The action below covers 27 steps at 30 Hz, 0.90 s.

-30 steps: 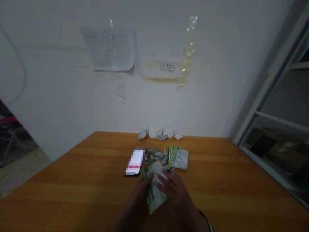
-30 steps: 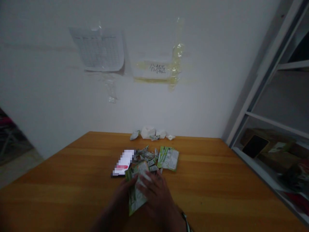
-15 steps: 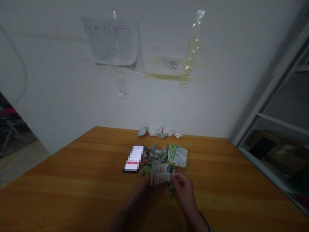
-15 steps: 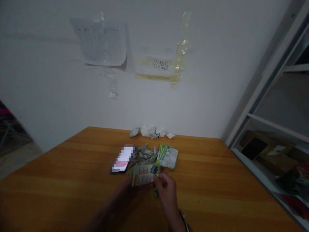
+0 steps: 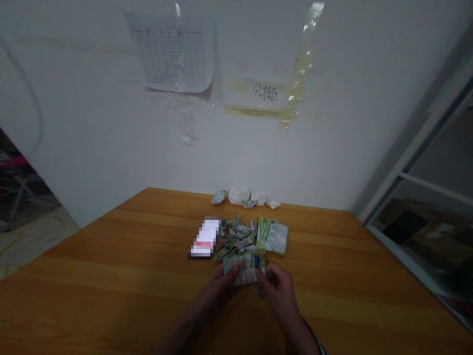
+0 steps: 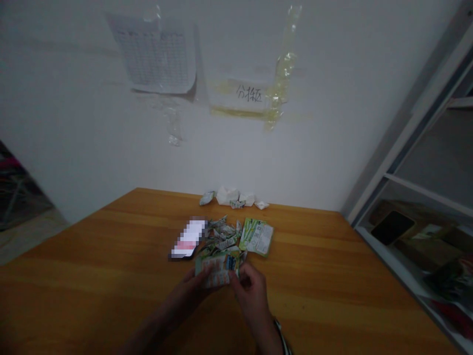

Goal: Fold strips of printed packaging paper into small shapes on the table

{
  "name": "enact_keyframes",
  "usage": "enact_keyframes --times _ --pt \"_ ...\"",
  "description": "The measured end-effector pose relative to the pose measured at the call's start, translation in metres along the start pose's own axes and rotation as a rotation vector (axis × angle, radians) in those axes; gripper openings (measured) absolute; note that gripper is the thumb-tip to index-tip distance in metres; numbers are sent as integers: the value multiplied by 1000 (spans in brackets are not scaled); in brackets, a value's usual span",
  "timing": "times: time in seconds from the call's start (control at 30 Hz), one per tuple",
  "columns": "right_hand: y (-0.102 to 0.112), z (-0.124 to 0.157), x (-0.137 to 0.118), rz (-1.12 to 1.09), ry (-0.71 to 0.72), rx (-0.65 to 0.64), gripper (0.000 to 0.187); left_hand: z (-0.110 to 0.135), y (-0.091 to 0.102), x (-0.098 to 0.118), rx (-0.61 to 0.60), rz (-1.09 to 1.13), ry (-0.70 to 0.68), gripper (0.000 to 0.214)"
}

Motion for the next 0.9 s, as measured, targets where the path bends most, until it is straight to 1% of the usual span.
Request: enact_keyframes --times 0.3,0.43,0.53,0.73,0.9 --pt "-4 4 1 -86 -49 18 37 3 -7 2 16 3 13 39" --pt "-6 5 0 -126 -60 30 37 4 -8 4 12 -5 17 40" --pt "-6 5 -1 -131 -69 34 38 6 -9 6 5 -24 30 42" --pt "-5 7 -3 -116 -63 40 38 8 -10 7 5 -24 46 36" --pt "-6 7 -3 -133 -89 43 37 7 -10 6 18 -13 54 37"
Point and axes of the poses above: each hand's wrist, its own z-axis away from the middle knuckle, its own y-axis out of the back of the hand, x = y × z, the point moved 2 cm from there along -z, towards the middle knuckle, and after that the axes turned 7 degrees about z, right-handed, at the moved point
